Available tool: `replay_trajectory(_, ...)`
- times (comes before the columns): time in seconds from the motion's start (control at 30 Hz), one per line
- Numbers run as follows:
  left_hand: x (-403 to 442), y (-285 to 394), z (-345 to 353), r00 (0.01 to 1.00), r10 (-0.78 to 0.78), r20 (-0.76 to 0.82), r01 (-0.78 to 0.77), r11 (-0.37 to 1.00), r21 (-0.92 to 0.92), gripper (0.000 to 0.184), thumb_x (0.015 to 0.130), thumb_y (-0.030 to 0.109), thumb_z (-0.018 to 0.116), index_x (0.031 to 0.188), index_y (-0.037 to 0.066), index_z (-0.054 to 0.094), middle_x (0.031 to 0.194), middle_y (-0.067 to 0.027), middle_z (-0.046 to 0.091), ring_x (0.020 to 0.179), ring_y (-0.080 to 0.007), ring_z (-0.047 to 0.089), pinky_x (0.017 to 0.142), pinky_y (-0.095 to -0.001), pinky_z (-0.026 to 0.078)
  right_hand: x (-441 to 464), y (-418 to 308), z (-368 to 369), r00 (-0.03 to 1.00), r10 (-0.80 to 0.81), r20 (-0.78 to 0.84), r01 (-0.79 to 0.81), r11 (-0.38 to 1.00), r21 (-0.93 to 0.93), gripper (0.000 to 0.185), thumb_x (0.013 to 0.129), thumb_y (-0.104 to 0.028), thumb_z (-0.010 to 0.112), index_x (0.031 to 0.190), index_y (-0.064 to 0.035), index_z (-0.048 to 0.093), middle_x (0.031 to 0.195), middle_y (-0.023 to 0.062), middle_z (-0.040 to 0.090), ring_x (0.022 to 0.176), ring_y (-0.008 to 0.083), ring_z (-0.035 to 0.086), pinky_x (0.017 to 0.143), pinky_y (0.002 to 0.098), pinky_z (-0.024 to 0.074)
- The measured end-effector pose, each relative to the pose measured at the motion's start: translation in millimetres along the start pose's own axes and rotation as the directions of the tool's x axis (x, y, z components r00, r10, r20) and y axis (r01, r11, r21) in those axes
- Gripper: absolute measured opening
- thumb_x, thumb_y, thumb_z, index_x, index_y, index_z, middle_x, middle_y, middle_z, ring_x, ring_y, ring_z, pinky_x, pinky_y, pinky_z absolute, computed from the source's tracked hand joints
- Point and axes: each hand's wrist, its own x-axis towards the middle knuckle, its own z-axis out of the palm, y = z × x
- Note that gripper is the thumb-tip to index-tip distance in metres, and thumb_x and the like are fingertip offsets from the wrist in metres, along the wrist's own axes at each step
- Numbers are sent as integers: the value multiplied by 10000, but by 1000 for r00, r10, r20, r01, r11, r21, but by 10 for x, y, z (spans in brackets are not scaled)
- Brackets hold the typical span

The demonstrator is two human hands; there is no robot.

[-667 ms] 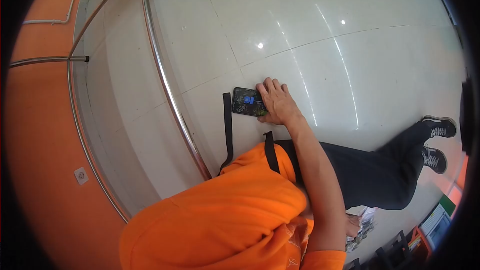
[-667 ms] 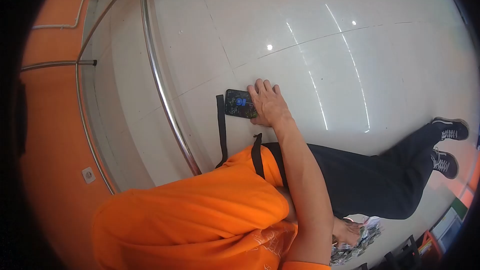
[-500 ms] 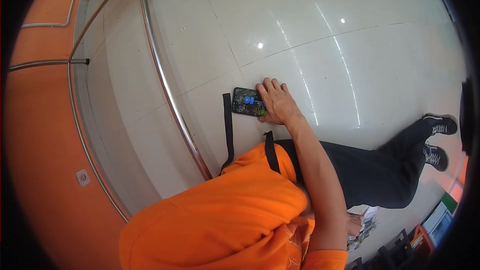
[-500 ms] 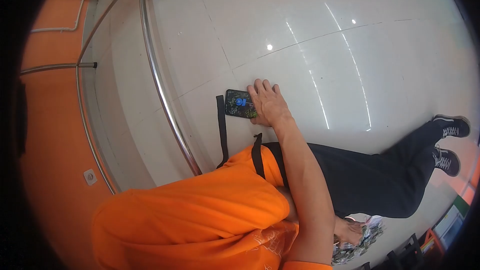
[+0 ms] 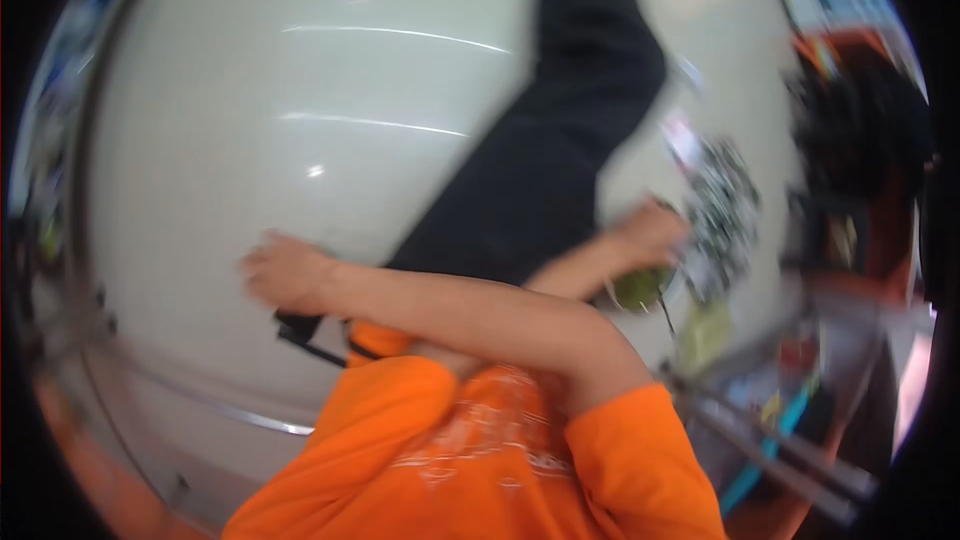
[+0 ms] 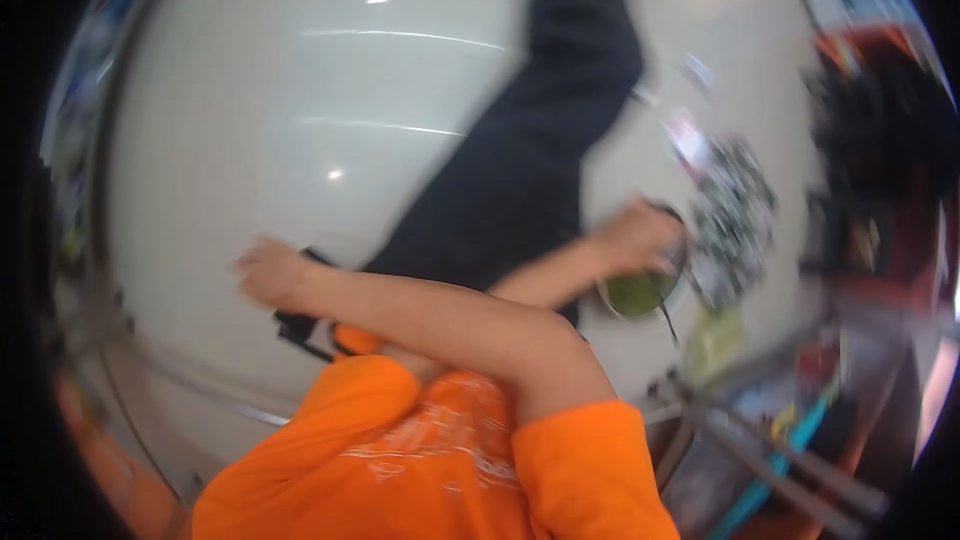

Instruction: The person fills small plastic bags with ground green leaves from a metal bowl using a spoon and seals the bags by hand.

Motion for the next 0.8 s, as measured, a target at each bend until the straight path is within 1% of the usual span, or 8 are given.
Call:
replay_trajectory(0.03, -14, -76, 21, 897, -156, 414, 194, 980, -50, 440, 734, 388, 809, 1042, 105, 671, 1005, -120, 698, 997, -264, 664, 926, -467, 414, -196, -16, -354, 976, -8, -217, 14, 1000, 24, 131, 874, -192, 616, 965, -128, 685, 1116, 52, 616, 1110, 232, 578, 987, 432, 424)
replay_trajectory(0.1, 134, 41, -115, 851, -213, 480, 224, 974, 34, 421, 735, 397, 806, 980, 90, 655, 927, -103, 707, 915, -297, 677, 870, -456, 425, -892, -158, -1200, 915, 55, -401, -116, 985, -128, 107, 863, -198, 623, 910, -121, 681, 1021, 52, 617, 1053, 229, 598, 917, 390, 463)
replay_trajectory(0.2, 150, 27, -74, 859, -300, 414, 299, 952, 69, 418, 738, 432, 800, 913, 86, 645, 975, -100, 678, 973, -310, 636, 859, -442, 429, -2376, -280, -1701, 595, 269, -757, -227, 960, 163, 198, 767, -169, 730, 896, -38, 658, 1005, 117, 644, 972, 278, 630, 841, 380, 510)
replay_trajectory(0.33, 176, -114, -4, 838, -452, 307, 419, 892, 169, 377, 709, 387, 839, 848, 74, 680, 1002, -143, 668, 1018, -347, 610, 883, -437, 474, -4389, -421, -1266, -222, 614, -758, -844, 268, 465, 200, 823, -28, 736, 999, 7, 646, 974, 127, 656, 852, 261, 644, 784, 344, 525)
replay_trajectory(0.4, 148, -211, 75, 758, -571, 315, 550, 820, 159, 380, 706, 388, 847, 831, 69, 682, 1022, -158, 662, 1026, -346, 611, 897, -438, 480, -5191, -607, -704, -319, 659, -682, -912, -17, 410, 217, 866, -71, 711, 1052, 12, 636, 989, 140, 656, 886, 279, 640, 807, 365, 521)
replay_trajectory(0.57, 204, -269, 120, 446, -766, 462, 808, 567, 160, 457, 674, 423, 876, 847, 27, 727, 882, -182, 715, 862, -330, 696, 816, -418, 539, -5619, -939, 60, -278, 849, -450, -926, -113, 360, 255, 913, -83, 646, 1152, 6, 637, 1006, 176, 651, 904, 338, 642, 813, 392, 516)
replay_trajectory(0.67, 189, -261, 121, 491, -757, 430, 799, 589, 124, 483, 667, 430, 881, 869, 14, 740, 804, -172, 723, 784, -318, 708, 781, -397, 547, -5613, -996, 21, -321, 914, -246, -898, -211, 387, 249, 936, -65, 594, 1177, -40, 652, 996, 171, 643, 898, 348, 652, 794, 421, 515)
replay_trajectory(0.8, 207, -235, 59, 461, -771, 440, 817, 562, 129, 479, 671, 421, 883, 873, 13, 737, 840, -178, 724, 810, -294, 710, 788, -392, 539, -5576, -1012, -116, -281, 885, -372, -949, -198, 245, 255, 948, -46, 554, 1170, -88, 670, 978, 145, 640, 857, 347, 657, 743, 454, 510)
